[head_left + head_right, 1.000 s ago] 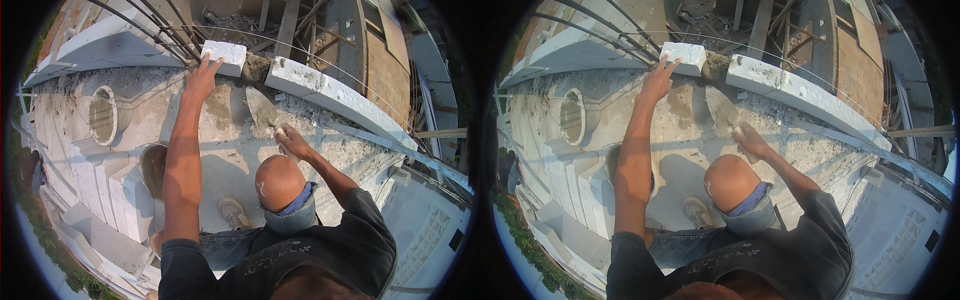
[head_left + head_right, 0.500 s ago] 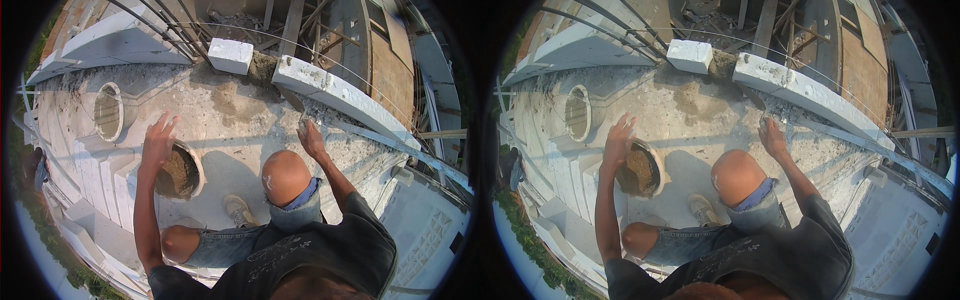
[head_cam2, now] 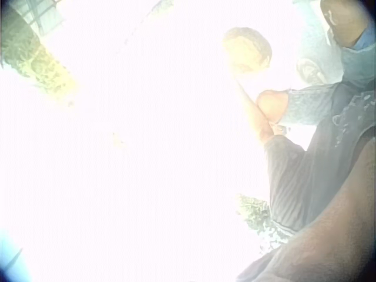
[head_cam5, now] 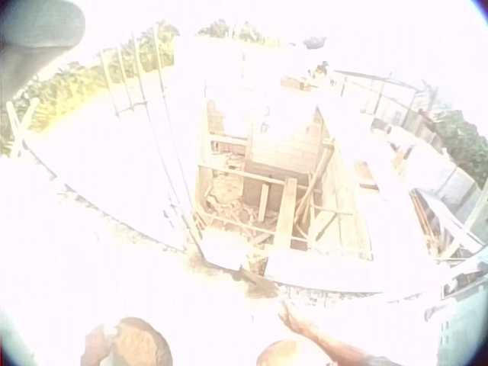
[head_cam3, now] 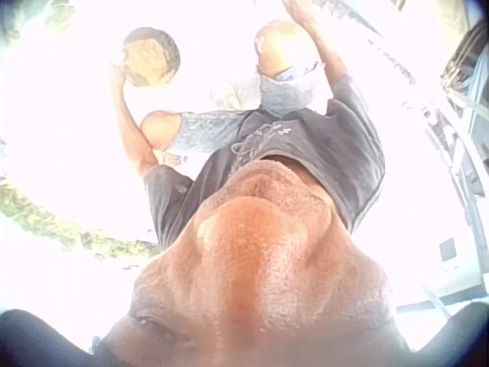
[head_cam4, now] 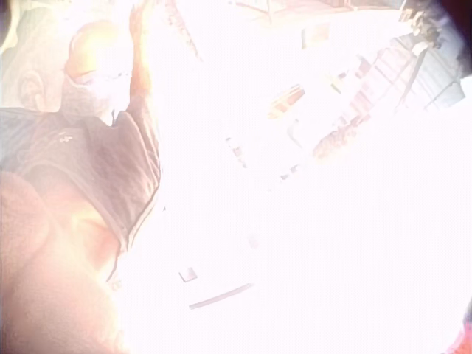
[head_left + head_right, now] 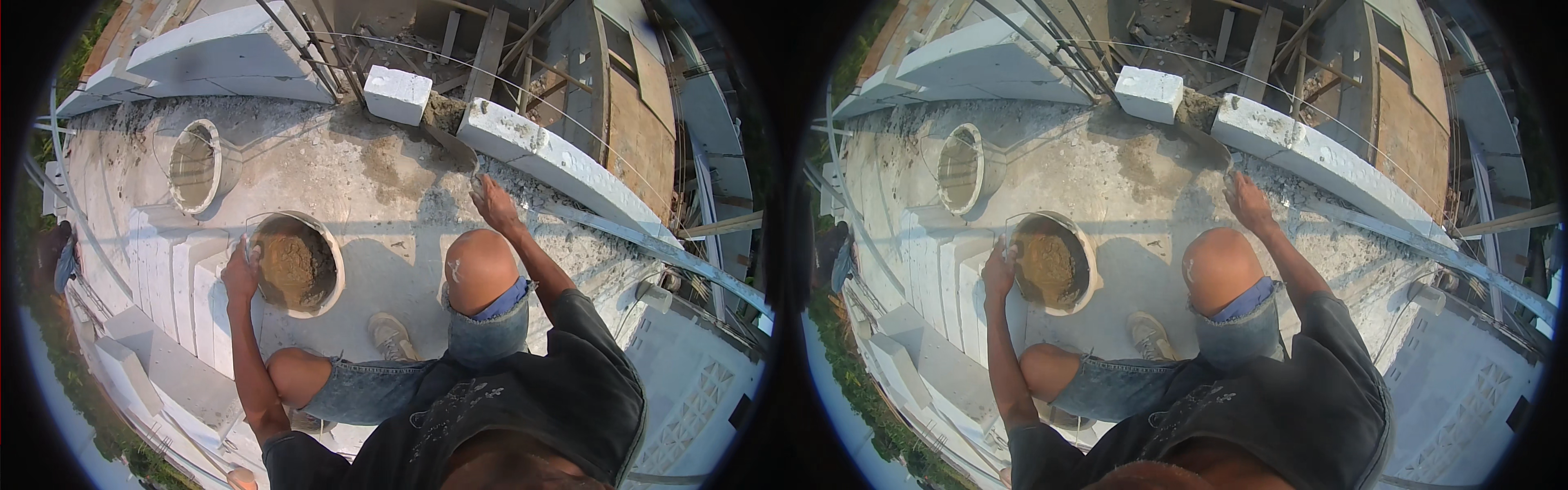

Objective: Apply mortar and lay lightweight concrete blocks on a wall during house construction.

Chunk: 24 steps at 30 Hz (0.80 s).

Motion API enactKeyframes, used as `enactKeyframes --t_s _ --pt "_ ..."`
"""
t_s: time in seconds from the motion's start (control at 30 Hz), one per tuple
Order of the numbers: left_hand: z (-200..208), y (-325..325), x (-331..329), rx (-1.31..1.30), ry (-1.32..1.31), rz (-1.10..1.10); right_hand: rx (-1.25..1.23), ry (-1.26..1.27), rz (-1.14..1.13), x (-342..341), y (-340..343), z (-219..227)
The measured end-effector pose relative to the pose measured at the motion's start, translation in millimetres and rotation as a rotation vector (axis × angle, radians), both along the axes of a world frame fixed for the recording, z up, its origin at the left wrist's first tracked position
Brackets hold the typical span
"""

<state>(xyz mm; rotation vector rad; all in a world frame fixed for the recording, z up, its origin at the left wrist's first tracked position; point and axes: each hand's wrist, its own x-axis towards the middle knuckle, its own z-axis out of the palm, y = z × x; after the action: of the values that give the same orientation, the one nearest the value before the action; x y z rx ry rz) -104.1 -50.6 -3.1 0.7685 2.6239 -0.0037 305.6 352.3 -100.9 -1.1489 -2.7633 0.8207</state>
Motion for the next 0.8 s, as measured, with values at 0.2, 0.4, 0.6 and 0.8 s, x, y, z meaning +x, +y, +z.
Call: enactKeyframes --t_s 0.2,0.4,0.6,0.8 --pt "-3 -6 9 0.085 0.002 -0.025 0.017 -0.183 -0.15 71 2 6" --pt "-24 -4 -11 0.163 -0.005 -0.079 0.053 -0.224 -0.068 72 -22 26" --pt "-1 8 -25 0.112 -0.2 0.056 0.024 -0.355 -0.03 0 12 4" --pt "14 25 3 0.254 -0.166 0.011 0.045 -0.239 -0.192 45 -1 2"
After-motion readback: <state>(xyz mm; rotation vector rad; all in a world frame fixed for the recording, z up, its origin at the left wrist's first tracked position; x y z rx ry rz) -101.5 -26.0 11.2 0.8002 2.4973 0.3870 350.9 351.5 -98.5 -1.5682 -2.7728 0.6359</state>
